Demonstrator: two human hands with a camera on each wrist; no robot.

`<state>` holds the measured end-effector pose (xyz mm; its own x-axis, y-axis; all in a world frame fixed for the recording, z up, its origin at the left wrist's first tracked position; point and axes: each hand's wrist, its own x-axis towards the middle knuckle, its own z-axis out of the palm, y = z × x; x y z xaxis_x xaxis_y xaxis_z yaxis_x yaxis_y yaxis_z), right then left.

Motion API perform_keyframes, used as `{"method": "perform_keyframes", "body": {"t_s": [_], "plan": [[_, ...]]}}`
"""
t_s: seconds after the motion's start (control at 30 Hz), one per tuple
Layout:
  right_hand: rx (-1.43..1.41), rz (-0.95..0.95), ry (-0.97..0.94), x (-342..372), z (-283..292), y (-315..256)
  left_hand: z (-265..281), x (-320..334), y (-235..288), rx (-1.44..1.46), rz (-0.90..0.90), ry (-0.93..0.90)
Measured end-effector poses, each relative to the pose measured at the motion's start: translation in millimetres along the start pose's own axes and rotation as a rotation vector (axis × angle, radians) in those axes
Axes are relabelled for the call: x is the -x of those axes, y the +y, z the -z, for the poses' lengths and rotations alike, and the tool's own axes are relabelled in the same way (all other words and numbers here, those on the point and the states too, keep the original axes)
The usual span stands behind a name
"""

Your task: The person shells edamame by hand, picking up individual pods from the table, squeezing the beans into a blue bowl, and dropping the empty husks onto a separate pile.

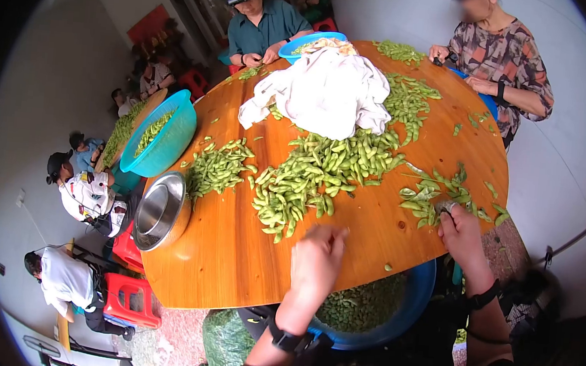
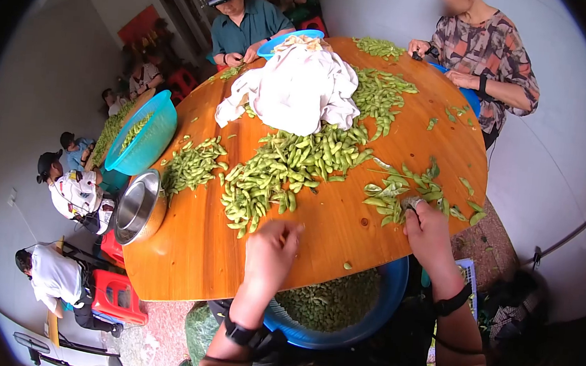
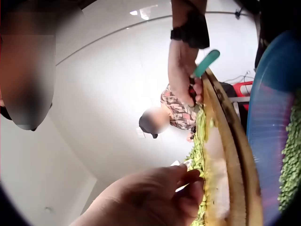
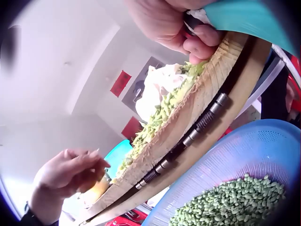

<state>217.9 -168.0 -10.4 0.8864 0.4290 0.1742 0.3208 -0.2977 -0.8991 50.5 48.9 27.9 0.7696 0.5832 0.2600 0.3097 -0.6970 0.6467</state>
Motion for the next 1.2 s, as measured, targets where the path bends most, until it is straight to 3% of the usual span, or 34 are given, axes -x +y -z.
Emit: {"method": "perform_keyframes", "body": {"t_s": [0.07, 0.27, 0.33, 0.47, 0.53, 0.57, 0.73, 0.93, 1.2], "plan": [[0.051, 0.061, 0.019, 0.3, -0.7, 5.3, -22.0, -36.7, -14.2, -0.274, -0.082, 0.194], [-0.053, -0.030, -0.040, 3.4, 4.7, -0.7, -40.2, -47.2, -31.6, -0.555, -0.068, 0.084], [-0.083, -0.032, -0.090, 11.8, 3.6, -16.4, -34.7, -33.4, -37.8, -0.552, -0.127, 0.150], [-0.365, -0.129, -0.368, 35.4, -20.8, -50.8, -12.1, 1.7, -23.1, -0.254, -0.143, 0.072], [-0.443, -0.183, -0.519, 40.8, -42.0, -58.4, -12.3, 15.8, -16.8, 0.718, 0.246, -0.162], [-0.457, -0.220, -0.559, 43.6, -50.3, -60.4, -14.0, 22.2, -16.8, 0.872, 0.257, -0.222], [-0.498, -0.246, -0.639, 55.2, -57.4, -75.0, -17.0, 48.6, -10.0, 0.966, 0.228, -0.220], [-0.461, -0.263, -0.704, 65.3, -53.1, -78.6, -14.7, 63.7, -6.4, 0.468, -0.055, -0.135], [-0.429, -0.286, -0.687, 81.1, -48.3, -80.4, -23.0, 73.7, -6.0, 0.554, -0.056, -0.051]]}}
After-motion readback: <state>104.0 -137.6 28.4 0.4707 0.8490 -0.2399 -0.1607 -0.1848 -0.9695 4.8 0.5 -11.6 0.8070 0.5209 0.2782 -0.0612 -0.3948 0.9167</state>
